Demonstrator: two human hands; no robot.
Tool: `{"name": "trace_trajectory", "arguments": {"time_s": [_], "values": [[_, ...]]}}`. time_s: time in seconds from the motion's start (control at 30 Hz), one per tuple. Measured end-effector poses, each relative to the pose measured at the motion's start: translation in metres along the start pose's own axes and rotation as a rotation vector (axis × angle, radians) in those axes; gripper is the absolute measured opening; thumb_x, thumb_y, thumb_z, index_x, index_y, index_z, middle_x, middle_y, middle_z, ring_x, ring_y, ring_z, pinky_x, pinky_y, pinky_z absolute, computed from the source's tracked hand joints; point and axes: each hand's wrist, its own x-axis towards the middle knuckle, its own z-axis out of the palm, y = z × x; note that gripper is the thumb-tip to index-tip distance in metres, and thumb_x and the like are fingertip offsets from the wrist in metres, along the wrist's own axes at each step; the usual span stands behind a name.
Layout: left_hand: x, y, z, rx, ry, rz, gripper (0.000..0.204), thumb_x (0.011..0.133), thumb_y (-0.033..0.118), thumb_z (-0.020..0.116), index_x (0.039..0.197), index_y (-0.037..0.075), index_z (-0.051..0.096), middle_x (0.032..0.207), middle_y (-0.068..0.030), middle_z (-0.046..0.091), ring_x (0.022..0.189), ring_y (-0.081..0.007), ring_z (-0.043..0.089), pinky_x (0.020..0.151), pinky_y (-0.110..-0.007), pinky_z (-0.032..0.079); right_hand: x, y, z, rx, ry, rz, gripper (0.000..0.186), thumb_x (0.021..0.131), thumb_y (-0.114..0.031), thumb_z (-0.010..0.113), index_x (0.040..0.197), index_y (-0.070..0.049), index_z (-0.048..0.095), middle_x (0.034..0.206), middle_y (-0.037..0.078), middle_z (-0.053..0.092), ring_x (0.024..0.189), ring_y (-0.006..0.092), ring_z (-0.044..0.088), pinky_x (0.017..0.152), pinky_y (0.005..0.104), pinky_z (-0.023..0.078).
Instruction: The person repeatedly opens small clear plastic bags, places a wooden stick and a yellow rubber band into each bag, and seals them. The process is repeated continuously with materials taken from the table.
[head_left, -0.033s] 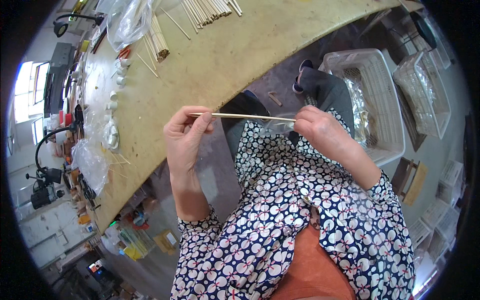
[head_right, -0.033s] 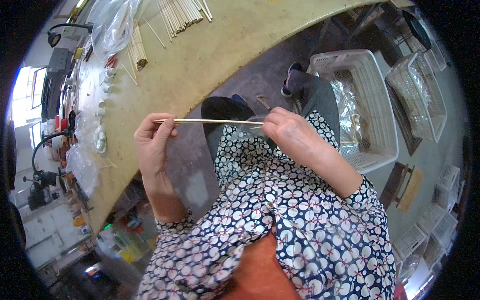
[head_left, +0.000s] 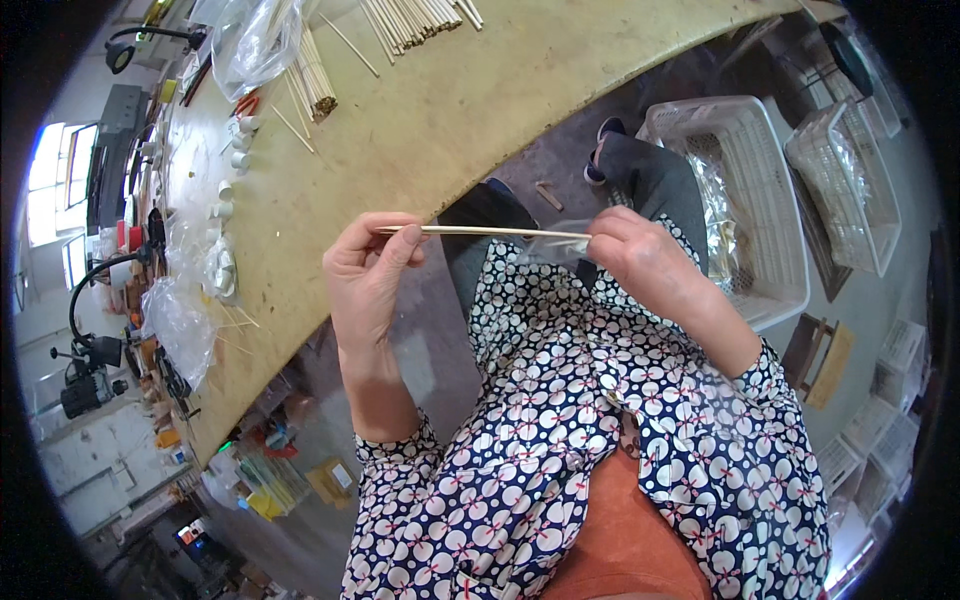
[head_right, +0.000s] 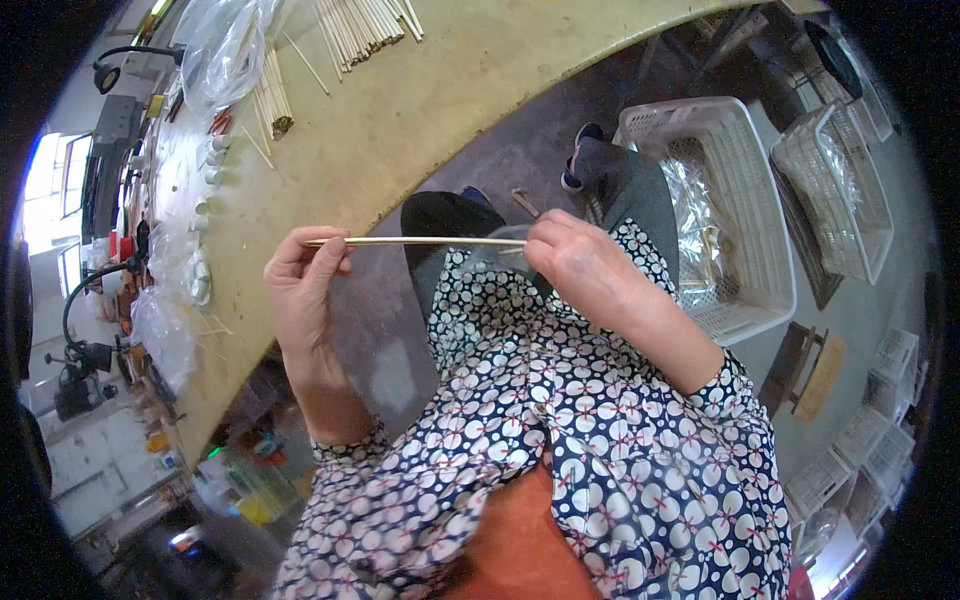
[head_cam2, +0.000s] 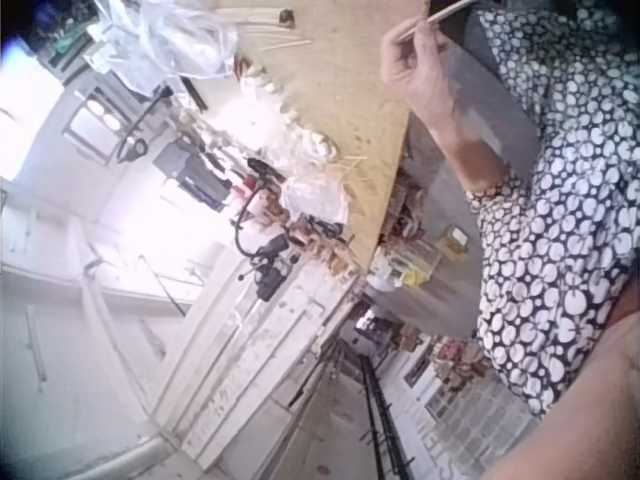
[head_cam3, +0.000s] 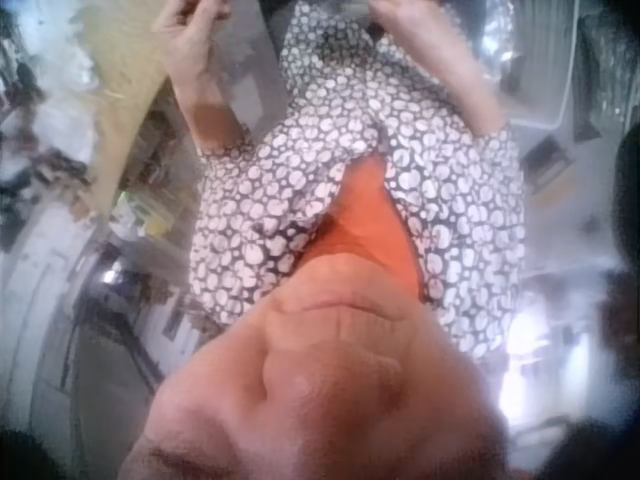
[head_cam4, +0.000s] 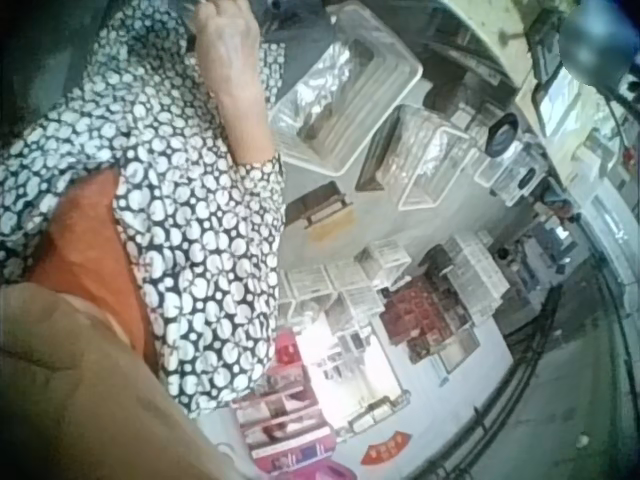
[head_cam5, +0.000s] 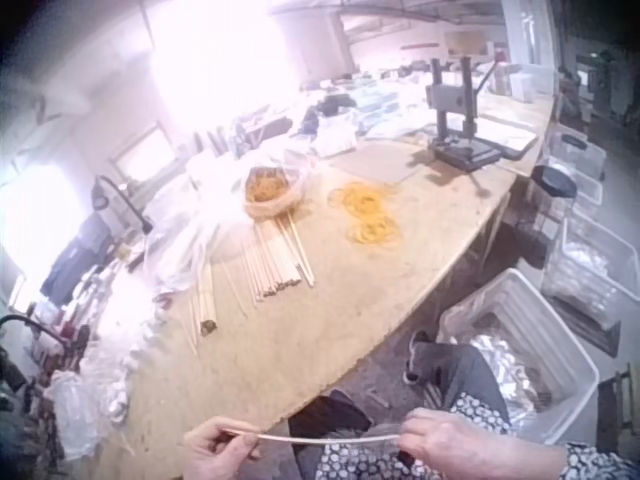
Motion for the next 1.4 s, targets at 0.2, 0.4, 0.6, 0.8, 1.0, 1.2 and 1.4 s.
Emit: {"name": "trace_trajectory", "arguments": {"time_s": [0.2, 0.4, 0.6, 0.8, 1.0, 1.2, 1.4], "values": [[-0.019, 0.005, 0.025, 0.272, 0.063, 0.123, 0.01, 0.089, -0.002, 0.079, 0.098, -0.001, 0.078, 0.09, -0.0045, 0.075, 0.08, -0.0087, 0.067, 0.071, -0.023, 0.053, 0.007, -0.013, -0.008, -0.072, 0.122, -0.062, 0.011, 0.077, -0.005, 0.067, 0.084, 0.002, 0.061, 0.132, 0.02, 0.064, 0.127, 0.0356, 0.061, 0.102, 0.0424, 0.055], [-0.017, -0.033, 0.074, 0.57, -0.078, 0.614, 0.025, 0.071, 0.001, 0.086, 0.094, 0.009, 0.08, 0.09, -0.0008, 0.078, 0.092, -0.0218, 0.065, 0.085, -0.034, 0.052, 0.016, -0.036, -0.023, -0.041, 0.163, -0.153, 0.011, 0.077, -0.006, 0.068, 0.084, 0.001, 0.063, 0.134, 0.021, 0.063, 0.128, 0.036, 0.06, 0.101, 0.0431, 0.056], [-0.01, -0.047, 0.064, 0.629, -0.158, 0.613, 0.034, 0.071, 0.011, 0.089, 0.103, 0.01, 0.079, 0.099, -0.0019, 0.078, 0.113, -0.0299, 0.063, 0.099, -0.041, 0.049, 0.015, -0.031, -0.022, -0.012, 0.149, -0.124, 0.015, 0.076, -0.005, 0.071, 0.089, 0.002, 0.067, 0.133, 0.02, 0.064, 0.127, 0.0367, 0.061, 0.101, 0.0427, 0.056], [-0.014, -0.042, 0.041, 0.686, -0.184, 0.671, 0.04, 0.067, 0.016, 0.09, 0.104, 0.011, 0.078, 0.123, -0.0053, 0.07, 0.116, -0.0308, 0.06, 0.097, -0.041, 0.05, 0.009, -0.025, -0.02, 0.013, 0.147, -0.104, 0.016, 0.076, -0.004, 0.071, 0.091, 0.002, 0.068, 0.132, 0.02, 0.065, 0.125, 0.0362, 0.062, 0.101, 0.0428, 0.056], [-0.006, -0.039, 0.037, 0.873, -0.258, 0.706, 0.015, 0.072, 0.007, 0.082, 0.084, 0.007, 0.074, 0.106, -0.0067, 0.07, 0.101, -0.0294, 0.064, 0.089, -0.042, 0.052, 0.004, -0.019, -0.022, -0.017, 0.145, -0.034, 0.015, 0.079, -0.004, 0.066, 0.093, -0.001, 0.068, 0.111, 0.014, 0.071, 0.109, 0.0334, 0.068, 0.093, 0.0412, 0.056], [0.041, 0.017, 0.056, 0.641, -0.28, 0.463, 0.01, 0.086, 0.008, 0.078, 0.091, 0.004, 0.071, 0.088, -0.0106, 0.07, 0.073, -0.0225, 0.067, 0.066, -0.032, 0.053, -0.008, -0.003, -0.026, 0.096, 0.248, 0.095, 0.017, 0.077, -0.002, 0.067, 0.094, -0.002, 0.069, 0.101, 0.012, 0.07, 0.102, 0.0321, 0.068, 0.089, 0.0405, 0.056], [0.195, 0.044, 0.091, 1.102, -0.001, 0.347, 0.035, 0.095, 0.035, 0.067, 0.094, 0.001, 0.072, 0.086, -0.0165, 0.075, 0.08, -0.0332, 0.074, 0.073, -0.043, 0.056, -0.012, -0.004, -0.02, -0.035, 0.283, 0.117, 0.017, 0.077, -0.004, 0.065, 0.094, -0.001, 0.068, 0.107, 0.014, 0.069, 0.108, 0.0331, 0.066, 0.093, 0.0423, 0.056]]}}
